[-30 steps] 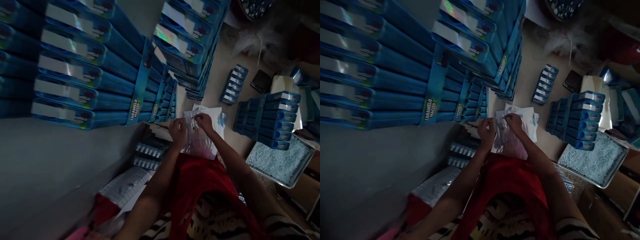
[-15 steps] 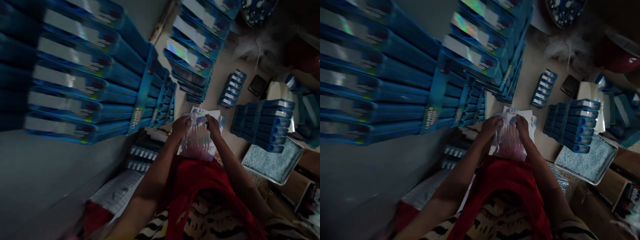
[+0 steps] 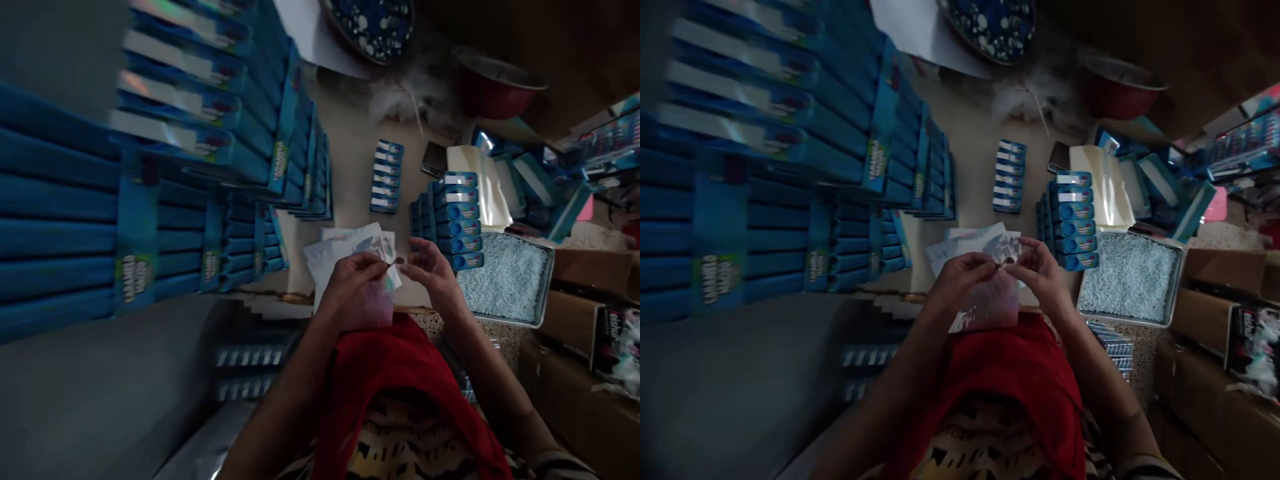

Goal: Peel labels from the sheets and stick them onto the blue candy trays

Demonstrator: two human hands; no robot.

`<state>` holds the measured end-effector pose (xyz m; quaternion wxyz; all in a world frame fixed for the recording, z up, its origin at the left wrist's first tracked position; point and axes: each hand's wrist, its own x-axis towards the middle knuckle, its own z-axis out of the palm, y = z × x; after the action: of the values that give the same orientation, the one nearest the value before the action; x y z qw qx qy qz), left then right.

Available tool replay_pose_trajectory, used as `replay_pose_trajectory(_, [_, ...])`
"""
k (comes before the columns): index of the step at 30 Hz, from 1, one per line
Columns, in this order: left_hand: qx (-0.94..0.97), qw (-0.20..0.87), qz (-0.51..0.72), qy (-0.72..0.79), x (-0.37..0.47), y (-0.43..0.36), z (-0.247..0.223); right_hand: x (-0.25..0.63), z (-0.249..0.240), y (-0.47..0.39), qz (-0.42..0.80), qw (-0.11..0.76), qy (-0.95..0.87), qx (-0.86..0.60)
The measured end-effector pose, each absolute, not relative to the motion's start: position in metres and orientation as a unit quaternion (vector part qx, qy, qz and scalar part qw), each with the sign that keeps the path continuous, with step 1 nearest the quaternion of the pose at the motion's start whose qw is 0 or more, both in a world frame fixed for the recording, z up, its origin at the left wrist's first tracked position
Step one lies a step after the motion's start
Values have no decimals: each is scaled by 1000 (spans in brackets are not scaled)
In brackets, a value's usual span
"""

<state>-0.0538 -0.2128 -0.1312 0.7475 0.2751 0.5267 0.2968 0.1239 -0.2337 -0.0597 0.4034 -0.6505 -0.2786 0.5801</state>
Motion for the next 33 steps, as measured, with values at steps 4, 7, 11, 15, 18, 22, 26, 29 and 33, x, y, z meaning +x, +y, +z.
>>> replay_pose_trajectory(4, [335, 699, 335, 535, -14, -195, -97, 161, -32, -231, 471, 421, -338, -698])
replay_pose_trajectory(7, [355, 663, 383, 536, 21, -177, -77, 185, -9, -213, 377, 438, -382, -721])
replay_pose_trajectory(11, [342, 657, 416, 528, 52, -161, -69, 215, 4, -182, 283, 410, -457, -737])
replay_pose_trajectory(15, [299, 649, 436, 547, 66, -154, -77, 237, -13, -162, 281, 356, -478, -752])
replay_pose_trajectory(18, [277, 637, 453, 558, 73, -148, -84, 242, -28, -154, 272, 328, -487, -762])
replay_pose_trajectory(22, [263, 637, 453, 566, 76, -141, -89, 243, -36, -147, 241, 312, -514, -762])
replay_pose_trajectory(26, [248, 651, 447, 561, 78, -142, -92, 243, -36, -142, 228, 299, -527, -762])
replay_pose_trajectory(29, [221, 659, 450, 561, 82, -145, -99, 243, -35, -141, 231, 299, -530, -759])
replay_pose_trajectory(33, [192, 678, 459, 541, 92, -149, -113, 250, -41, -143, 209, 292, -526, -771])
